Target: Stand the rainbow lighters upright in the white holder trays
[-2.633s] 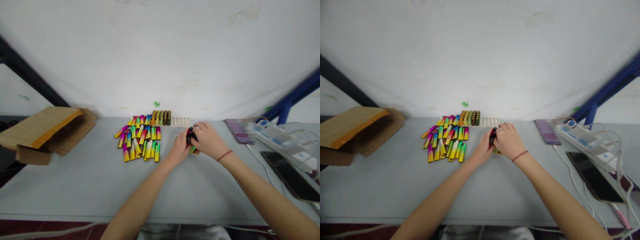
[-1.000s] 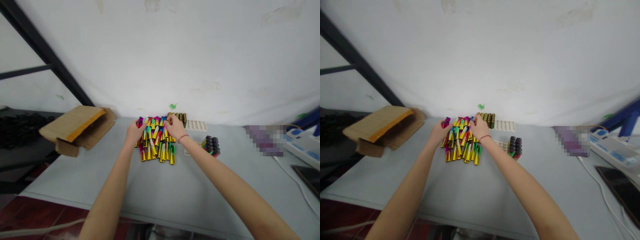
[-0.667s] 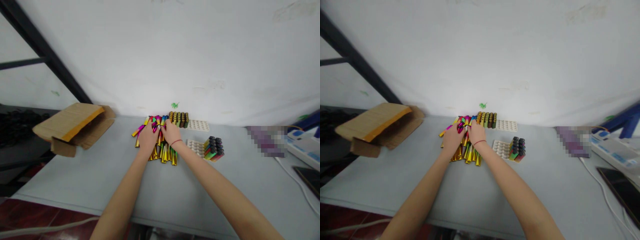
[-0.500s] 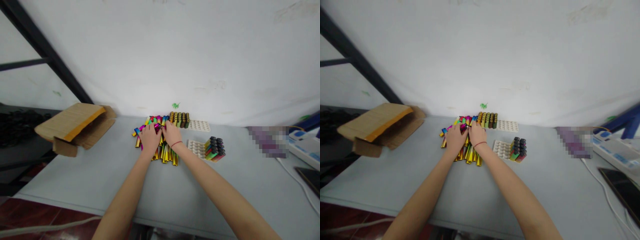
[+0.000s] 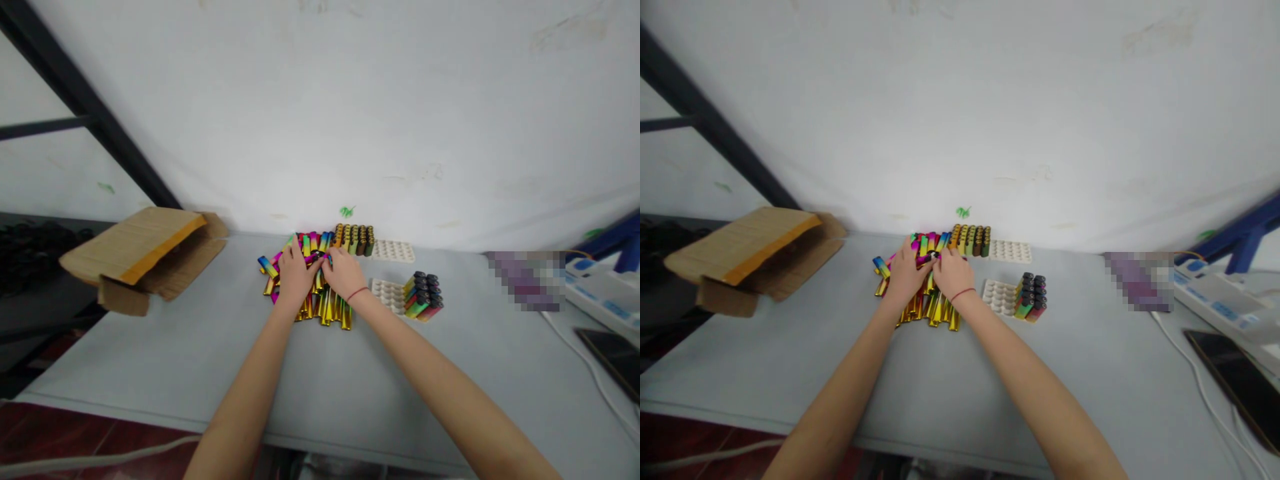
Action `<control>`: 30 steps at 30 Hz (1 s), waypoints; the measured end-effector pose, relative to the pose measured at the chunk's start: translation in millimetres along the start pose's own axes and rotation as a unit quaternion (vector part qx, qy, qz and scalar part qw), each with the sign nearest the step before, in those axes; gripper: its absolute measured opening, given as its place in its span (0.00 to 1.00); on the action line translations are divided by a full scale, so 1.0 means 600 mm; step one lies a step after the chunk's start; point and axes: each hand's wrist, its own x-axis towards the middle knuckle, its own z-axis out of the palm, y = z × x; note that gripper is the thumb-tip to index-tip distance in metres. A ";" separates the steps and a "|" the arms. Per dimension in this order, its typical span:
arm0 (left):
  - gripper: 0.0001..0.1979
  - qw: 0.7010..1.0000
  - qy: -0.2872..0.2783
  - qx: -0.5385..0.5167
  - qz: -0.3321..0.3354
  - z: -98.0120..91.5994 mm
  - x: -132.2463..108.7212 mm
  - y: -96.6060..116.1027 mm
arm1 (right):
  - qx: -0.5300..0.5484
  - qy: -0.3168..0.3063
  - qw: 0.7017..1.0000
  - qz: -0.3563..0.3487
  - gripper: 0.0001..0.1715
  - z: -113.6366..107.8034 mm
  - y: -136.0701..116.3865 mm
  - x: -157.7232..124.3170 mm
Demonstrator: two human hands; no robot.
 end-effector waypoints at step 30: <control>0.24 0.994 0.034 0.102 0.007 -0.067 0.013 -0.097 | -0.043 0.026 0.973 -0.227 0.22 0.041 0.002 -0.019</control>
